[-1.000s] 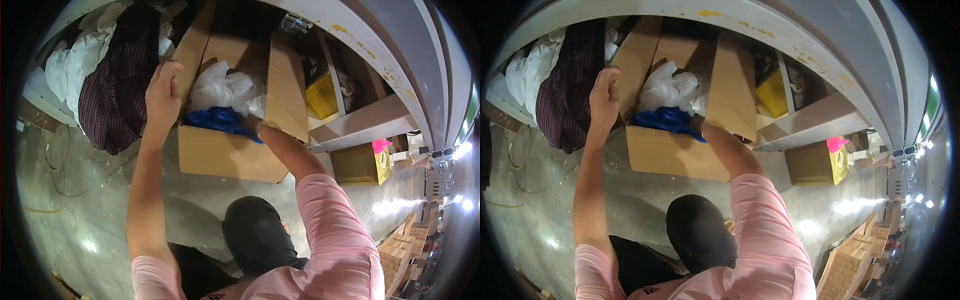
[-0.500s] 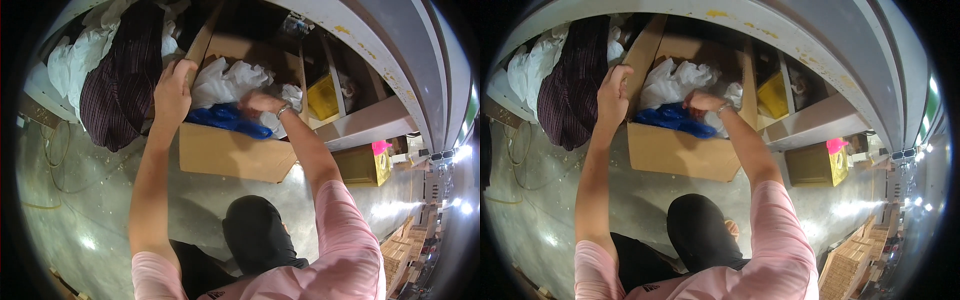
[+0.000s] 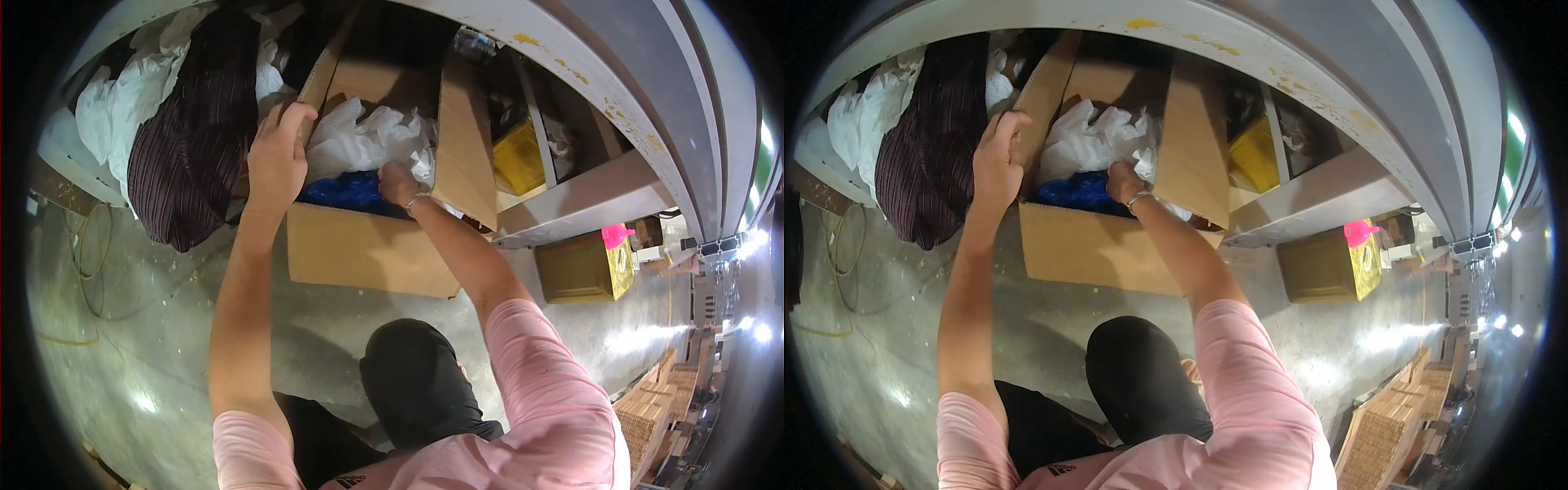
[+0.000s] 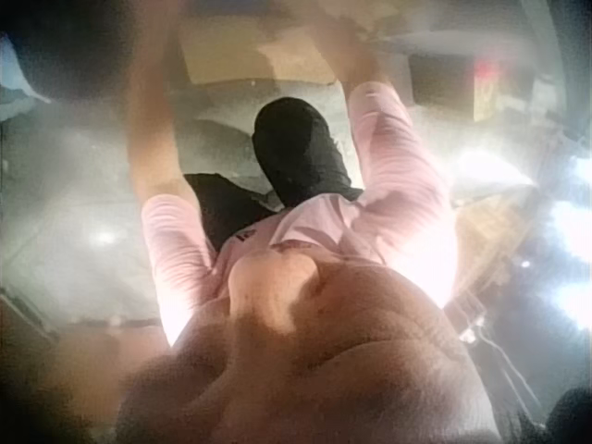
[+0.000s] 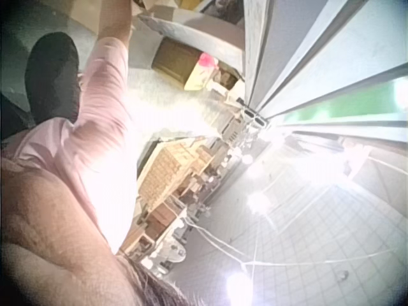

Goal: The person retrieves a white cloth from a cardboard box stored under a workbench, uses it to wipe and clean the glass pane of a wooden cabinet door, and then applies a liquid substance from a small jar to a sponge to rub onto the wooden frame.

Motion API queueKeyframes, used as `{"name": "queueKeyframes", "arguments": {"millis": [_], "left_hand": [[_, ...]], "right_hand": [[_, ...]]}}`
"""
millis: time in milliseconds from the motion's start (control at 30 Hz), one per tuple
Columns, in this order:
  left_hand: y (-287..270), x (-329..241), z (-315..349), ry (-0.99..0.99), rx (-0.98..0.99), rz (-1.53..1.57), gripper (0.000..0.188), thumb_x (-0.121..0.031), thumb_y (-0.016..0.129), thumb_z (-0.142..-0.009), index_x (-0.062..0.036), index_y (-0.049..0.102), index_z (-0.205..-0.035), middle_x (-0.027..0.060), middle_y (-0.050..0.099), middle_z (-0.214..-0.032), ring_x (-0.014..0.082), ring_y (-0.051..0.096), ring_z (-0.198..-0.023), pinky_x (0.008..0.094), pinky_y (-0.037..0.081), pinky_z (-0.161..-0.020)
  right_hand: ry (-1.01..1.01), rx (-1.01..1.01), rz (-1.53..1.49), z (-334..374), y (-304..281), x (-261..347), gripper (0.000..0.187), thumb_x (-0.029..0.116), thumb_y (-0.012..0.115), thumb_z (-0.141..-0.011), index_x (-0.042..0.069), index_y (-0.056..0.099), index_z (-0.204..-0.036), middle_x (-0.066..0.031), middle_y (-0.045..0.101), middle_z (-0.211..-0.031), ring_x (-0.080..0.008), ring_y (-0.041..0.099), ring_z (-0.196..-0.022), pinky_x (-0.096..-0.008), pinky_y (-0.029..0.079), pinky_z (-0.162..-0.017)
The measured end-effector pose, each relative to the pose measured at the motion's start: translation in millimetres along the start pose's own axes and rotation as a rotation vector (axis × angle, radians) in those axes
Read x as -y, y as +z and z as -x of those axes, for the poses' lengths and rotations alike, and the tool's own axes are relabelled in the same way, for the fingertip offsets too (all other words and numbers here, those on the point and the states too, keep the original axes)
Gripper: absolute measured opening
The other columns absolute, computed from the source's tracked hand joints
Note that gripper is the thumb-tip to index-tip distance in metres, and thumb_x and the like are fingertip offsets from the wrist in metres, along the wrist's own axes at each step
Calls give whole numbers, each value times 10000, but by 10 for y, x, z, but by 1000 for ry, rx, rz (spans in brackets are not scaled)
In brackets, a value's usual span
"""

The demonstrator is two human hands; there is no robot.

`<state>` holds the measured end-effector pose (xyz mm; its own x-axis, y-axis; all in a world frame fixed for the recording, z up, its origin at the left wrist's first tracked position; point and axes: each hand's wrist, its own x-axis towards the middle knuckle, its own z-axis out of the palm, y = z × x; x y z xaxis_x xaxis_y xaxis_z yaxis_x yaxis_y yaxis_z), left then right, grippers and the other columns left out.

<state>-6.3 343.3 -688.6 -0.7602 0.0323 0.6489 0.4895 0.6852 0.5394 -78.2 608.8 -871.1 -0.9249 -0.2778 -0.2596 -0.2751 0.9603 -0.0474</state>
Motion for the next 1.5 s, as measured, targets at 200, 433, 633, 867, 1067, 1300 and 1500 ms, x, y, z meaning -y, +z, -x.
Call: {"name": "queueKeyframes", "arguments": {"millis": [200,433,633,867,1067,1300,1500], "left_hand": [[-88,16,15,1,12,-25,387,113,544,-818,-141,576,-1109,93,621,-1095,372,592,-999,450,507,-816],[-180,68,61,-7,-9,-39,365,101,544,-838,-138,584,-1111,98,624,-1081,370,593,-994,451,505,-821],[-100,-17,37,23,11,-46,384,98,553,-833,-147,588,-1126,88,634,-1106,357,599,-1017,443,517,-831],[19,-117,74,87,84,-72,555,103,560,-817,-208,579,-1275,86,613,-1201,351,603,-1047,447,526,-867],[197,-163,141,42,150,-83,634,39,603,-804,-186,510,-1389,104,605,-1231,366,587,-1081,451,521,-908],[424,-173,309,127,335,-167,663,-33,637,-787,-188,488,-1414,45,570,-1351,329,561,-1149,434,523,-937],[682,-155,508,187,455,-222,647,-70,679,-784,-180,497,-1395,15,557,-1368,316,549,-1179,441,566,-873]], "right_hand": [[-143,188,-26,124,-107,274,306,108,538,-849,34,695,-1102,-205,698,-1074,-389,676,-955,-450,529,-849],[-159,-198,-176,1023,-831,826,395,68,572,-813,67,655,-1199,-203,652,-1055,-374,639,-974,-456,531,-810],[-232,-711,6,1553,-1169,527,368,37,620,-741,114,686,-1095,-108,549,-1107,-318,539,-1038,-432,520,-780],[-224,-981,31,1709,-1595,-72,393,-123,615,-625,69,704,-956,-103,581,-1141,-314,543,-1002,-406,464,-755],[-166,-1114,-290,1863,-1679,-296,348,-155,585,-652,36,712,-914,-114,592,-1096,-305,579,-1029,-361,504,-848],[19,-1009,-441,1918,-1605,-349,308,-81,634,-709,21,705,-990,-124,598,-1113,-311,614,-1011,-368,519,-900],[-81,-934,-561,1848,-1528,-352,300,-72,636,-740,-13,699,-1028,-125,593,-1130,-262,638,-1020,-324,557,-874]]}}
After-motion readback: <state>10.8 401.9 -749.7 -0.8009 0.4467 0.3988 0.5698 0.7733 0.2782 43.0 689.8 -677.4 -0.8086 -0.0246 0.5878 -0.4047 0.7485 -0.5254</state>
